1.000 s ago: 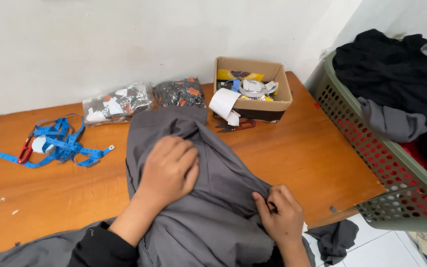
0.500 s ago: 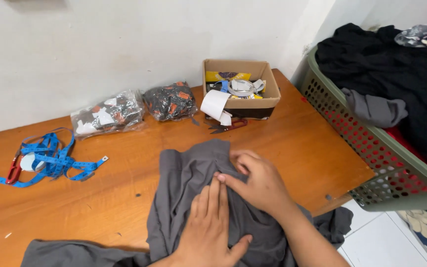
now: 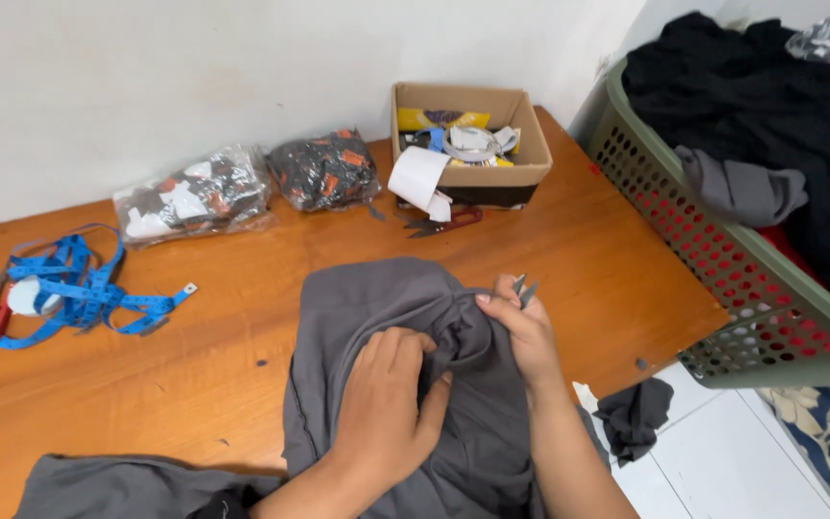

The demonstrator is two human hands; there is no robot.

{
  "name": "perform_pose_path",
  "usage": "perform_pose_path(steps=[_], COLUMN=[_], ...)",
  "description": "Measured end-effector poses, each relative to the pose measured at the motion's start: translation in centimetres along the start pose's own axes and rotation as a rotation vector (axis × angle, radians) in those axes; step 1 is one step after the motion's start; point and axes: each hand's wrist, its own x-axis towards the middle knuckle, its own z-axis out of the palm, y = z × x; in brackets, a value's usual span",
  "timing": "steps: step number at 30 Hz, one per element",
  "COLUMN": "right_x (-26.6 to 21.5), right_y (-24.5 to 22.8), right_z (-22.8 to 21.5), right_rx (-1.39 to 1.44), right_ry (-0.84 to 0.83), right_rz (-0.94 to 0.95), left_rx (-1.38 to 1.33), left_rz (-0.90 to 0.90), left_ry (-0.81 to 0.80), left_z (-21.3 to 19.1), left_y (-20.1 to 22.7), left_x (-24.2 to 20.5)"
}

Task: The person is carefully removing stitches from a seam on a grey garment using their fingers and a small tool.

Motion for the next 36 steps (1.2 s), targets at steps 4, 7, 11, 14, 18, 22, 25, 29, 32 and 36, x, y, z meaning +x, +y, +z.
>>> perform_pose_path(steps=[4, 7, 11, 14, 18, 22, 25, 29, 32, 36], right_x=[0.5, 0.1, -0.8, -1.0, -2.9, -6.2, -7.4, -6.5, -4.8, -3.8], right_y=[1.7, 1.4, -1.0, -0.8, -4.1, -6.9, -6.8, -4.2, -2.2, -0.2], right_z=[-1.5, -1.0, 0.7, 0.2, 1.9, 2.9, 4.0, 4.5, 3.4, 0.8], right_rx=[0.238, 0.256, 0.451, -0.071, -0.19, -0.563, -0.85, -0.976, -0.799, -0.461], right_ry=[0.081, 0.193, -0.094, -0.038, 0.126, 0.205, 0.095, -0.018, -0.073, 0.047], right_rz=[0.19, 0.313, 0.265, 0.009, -0.302, -0.393, -0.403, -0.402, -0.309, -0.074], left_rx=[-0.185, -0.286, -0.226, -0.328, -0.643, -1.068, -1.211, -1.279, -1.387, -1.226], left_rz=[-0.036, -0.078, -0.296, -0.367, -0.532, -0.799, -0.887, -0.811, -0.806, -0.827], left_ry=[-0.03, -0.033, -0.049, -0.066, 0.012, 0.066, 0.147, 0.36, 0.389, 0.292], left_z=[-0.3, -0.5, 0.1, 1.1, 1.7, 0.8, 0.5, -0.3, 0.0, 0.3], left_y=[0.3, 0.4, 0.3, -1.0, -3.3, -3.2, -3.5, -4.9, -5.5, -5.2], left_x=[0.2, 0.4, 1.7, 1.4, 1.0, 1.7, 2.3, 3.0, 2.9, 2.4])
